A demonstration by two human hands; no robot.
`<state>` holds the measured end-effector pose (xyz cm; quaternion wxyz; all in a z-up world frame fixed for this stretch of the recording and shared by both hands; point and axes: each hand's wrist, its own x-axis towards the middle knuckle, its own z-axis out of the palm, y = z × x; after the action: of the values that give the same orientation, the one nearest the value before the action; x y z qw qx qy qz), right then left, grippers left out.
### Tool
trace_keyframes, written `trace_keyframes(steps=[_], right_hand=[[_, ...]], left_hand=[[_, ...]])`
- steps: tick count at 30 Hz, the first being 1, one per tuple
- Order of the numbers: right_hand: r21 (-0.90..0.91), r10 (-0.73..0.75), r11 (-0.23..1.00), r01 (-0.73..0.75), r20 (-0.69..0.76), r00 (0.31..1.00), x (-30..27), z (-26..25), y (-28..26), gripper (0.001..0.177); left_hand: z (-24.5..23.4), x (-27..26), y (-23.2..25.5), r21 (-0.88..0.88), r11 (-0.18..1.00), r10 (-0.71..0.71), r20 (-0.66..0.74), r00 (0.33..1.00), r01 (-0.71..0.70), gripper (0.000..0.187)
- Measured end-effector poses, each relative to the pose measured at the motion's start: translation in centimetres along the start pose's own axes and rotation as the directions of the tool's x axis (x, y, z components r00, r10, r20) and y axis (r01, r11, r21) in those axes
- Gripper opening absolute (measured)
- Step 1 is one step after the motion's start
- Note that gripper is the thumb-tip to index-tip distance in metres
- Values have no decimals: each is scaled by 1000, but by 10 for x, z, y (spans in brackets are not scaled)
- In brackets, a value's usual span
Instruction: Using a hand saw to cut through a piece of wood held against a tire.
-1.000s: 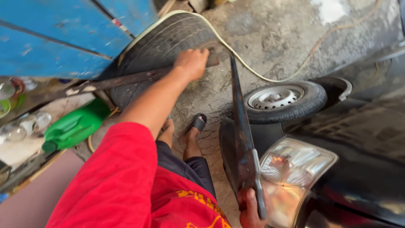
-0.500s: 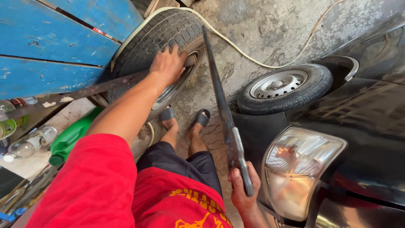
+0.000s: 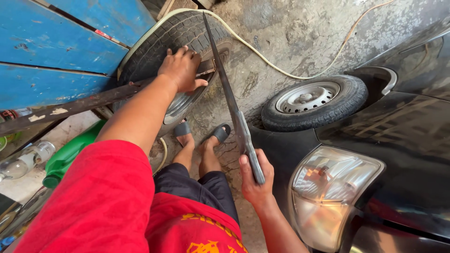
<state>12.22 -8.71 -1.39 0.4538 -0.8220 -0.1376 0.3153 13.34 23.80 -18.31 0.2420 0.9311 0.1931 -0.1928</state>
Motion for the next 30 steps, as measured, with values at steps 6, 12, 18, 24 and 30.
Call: trace_keyframes(steps=[6,12,18,24,30], right_hand=[[-17,-95,995,95,5,995,15,-3,-1,21],[-25,-111,993,112,23,993,19,-6,-1,21],[-26,-29,999,32,99,995,-10,-33,-9,17],[12,-86,996,85,109,990,-23,-47,-1,7],[27,-84,996,81,142,986,62,-10,13,26]], left_hand=[[20,15,-10,109,993,55,-52,997,-49,71],[10,12,-2,130,991,49,-56,997,-42,62],[11,13,-2,110,994,20,-31,999,-17,58],[17,18,-7,103,994,44,-75,996,-37,60],[16,15,-5,89,995,36,-40,999,-33,55]])
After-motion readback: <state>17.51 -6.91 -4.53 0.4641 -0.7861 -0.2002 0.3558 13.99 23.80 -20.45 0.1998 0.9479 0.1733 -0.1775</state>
